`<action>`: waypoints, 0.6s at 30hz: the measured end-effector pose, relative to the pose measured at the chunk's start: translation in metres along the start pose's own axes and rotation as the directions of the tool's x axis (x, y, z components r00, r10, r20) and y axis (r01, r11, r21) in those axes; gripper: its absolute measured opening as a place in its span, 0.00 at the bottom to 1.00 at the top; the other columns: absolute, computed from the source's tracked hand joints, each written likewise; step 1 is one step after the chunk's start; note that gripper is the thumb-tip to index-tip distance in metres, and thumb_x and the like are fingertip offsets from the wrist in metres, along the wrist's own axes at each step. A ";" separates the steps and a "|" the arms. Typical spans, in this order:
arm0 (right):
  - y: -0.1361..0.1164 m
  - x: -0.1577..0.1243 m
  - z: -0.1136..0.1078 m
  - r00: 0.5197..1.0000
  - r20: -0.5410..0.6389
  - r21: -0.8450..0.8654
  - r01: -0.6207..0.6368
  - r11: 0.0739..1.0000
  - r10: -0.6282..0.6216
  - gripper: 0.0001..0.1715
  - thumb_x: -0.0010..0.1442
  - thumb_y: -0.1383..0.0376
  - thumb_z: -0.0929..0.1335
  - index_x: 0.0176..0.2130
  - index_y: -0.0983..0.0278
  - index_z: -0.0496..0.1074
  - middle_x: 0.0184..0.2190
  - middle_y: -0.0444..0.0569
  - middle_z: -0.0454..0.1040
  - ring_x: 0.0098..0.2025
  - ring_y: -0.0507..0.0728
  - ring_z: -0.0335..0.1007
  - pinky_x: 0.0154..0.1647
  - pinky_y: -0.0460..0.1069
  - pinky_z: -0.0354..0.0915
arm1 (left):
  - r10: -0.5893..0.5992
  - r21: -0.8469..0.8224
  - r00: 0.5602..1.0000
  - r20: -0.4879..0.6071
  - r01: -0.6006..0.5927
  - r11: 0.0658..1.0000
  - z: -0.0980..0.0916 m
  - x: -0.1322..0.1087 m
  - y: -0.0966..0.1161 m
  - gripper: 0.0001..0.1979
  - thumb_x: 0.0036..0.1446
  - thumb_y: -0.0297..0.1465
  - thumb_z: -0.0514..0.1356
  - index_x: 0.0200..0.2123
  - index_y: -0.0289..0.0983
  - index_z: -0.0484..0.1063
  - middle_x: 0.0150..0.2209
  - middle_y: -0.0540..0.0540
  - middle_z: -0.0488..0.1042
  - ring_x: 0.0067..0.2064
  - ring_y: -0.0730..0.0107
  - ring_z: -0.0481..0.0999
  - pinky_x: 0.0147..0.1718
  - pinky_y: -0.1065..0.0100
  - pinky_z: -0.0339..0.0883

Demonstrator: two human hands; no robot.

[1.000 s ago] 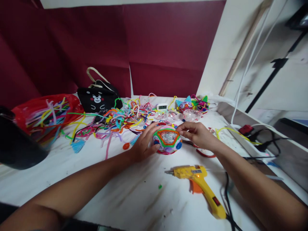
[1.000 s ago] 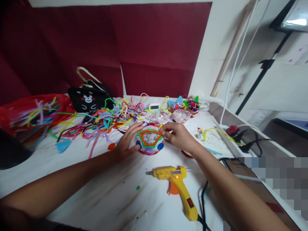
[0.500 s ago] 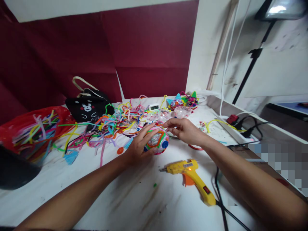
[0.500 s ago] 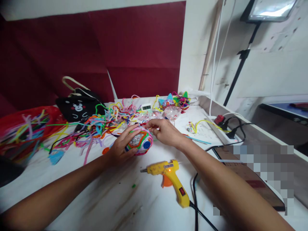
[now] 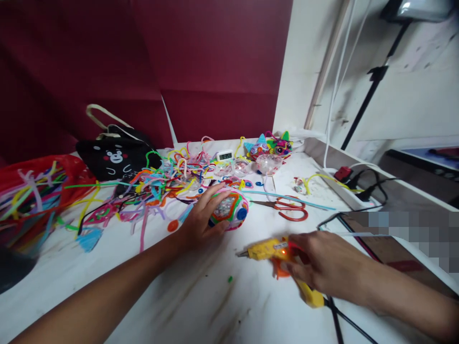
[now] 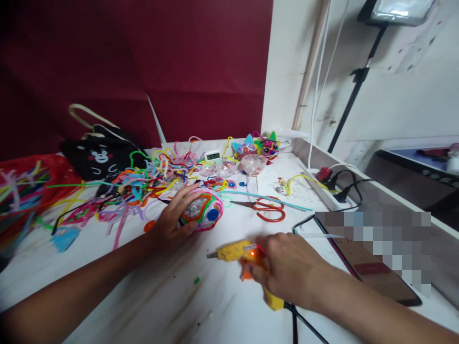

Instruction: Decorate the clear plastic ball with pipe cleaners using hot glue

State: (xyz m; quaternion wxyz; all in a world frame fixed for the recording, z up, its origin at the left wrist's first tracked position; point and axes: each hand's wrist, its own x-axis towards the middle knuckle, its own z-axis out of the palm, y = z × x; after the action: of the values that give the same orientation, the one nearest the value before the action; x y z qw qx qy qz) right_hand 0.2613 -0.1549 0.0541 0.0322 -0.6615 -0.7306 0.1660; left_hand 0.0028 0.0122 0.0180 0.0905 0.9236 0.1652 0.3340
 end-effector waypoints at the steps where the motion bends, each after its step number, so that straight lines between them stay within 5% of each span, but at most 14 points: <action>1: 0.000 -0.003 0.007 0.999 -0.012 -0.005 -0.040 0.999 0.040 0.15 0.60 0.53 0.66 0.33 0.62 0.72 0.25 0.49 0.76 0.25 0.56 0.67 0.27 0.49 0.49 | 0.010 -0.012 1.000 -0.005 -0.010 1.000 0.001 0.000 -0.001 0.31 0.64 0.41 0.56 0.67 0.39 0.53 0.68 0.34 0.52 0.69 0.46 0.53 0.66 0.47 0.51; 8: 0.004 -0.013 0.032 0.985 0.019 0.110 -0.171 0.979 0.170 0.15 0.56 0.53 0.67 0.39 0.60 0.71 0.26 0.48 0.76 0.24 0.56 0.66 0.25 0.49 0.49 | -0.059 -0.163 0.996 -0.060 0.048 0.985 0.003 -0.004 -0.006 0.38 0.62 0.45 0.56 0.69 0.38 0.46 0.68 0.34 0.55 0.67 0.47 0.59 0.66 0.47 0.52; 12: 0.007 -0.016 0.040 0.983 -0.054 0.176 -0.165 0.970 0.177 0.13 0.55 0.54 0.67 0.35 0.61 0.72 0.23 0.48 0.74 0.22 0.56 0.64 0.25 0.50 0.49 | -0.129 -0.289 0.990 -0.057 0.108 0.951 0.002 -0.005 -0.008 0.34 0.65 0.45 0.53 0.69 0.40 0.48 0.68 0.37 0.56 0.68 0.50 0.59 0.66 0.49 0.54; 18: 0.016 -0.020 0.033 0.988 0.030 0.563 -0.140 0.814 0.149 0.15 0.52 0.52 0.70 0.33 0.59 0.77 0.27 0.49 0.77 0.27 0.58 0.69 0.24 0.49 0.59 | -0.268 -0.490 0.945 -0.185 0.148 0.859 0.001 -0.001 -0.015 0.27 0.68 0.43 0.46 0.65 0.38 0.55 0.65 0.37 0.62 0.67 0.55 0.62 0.64 0.50 0.59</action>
State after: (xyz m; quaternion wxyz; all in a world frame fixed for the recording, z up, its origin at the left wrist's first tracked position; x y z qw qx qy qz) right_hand 0.2700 -0.1798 0.0225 0.2188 -0.6774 -0.5963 0.3710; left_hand -0.0008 0.0260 0.0125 0.3260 0.8016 0.1887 0.4642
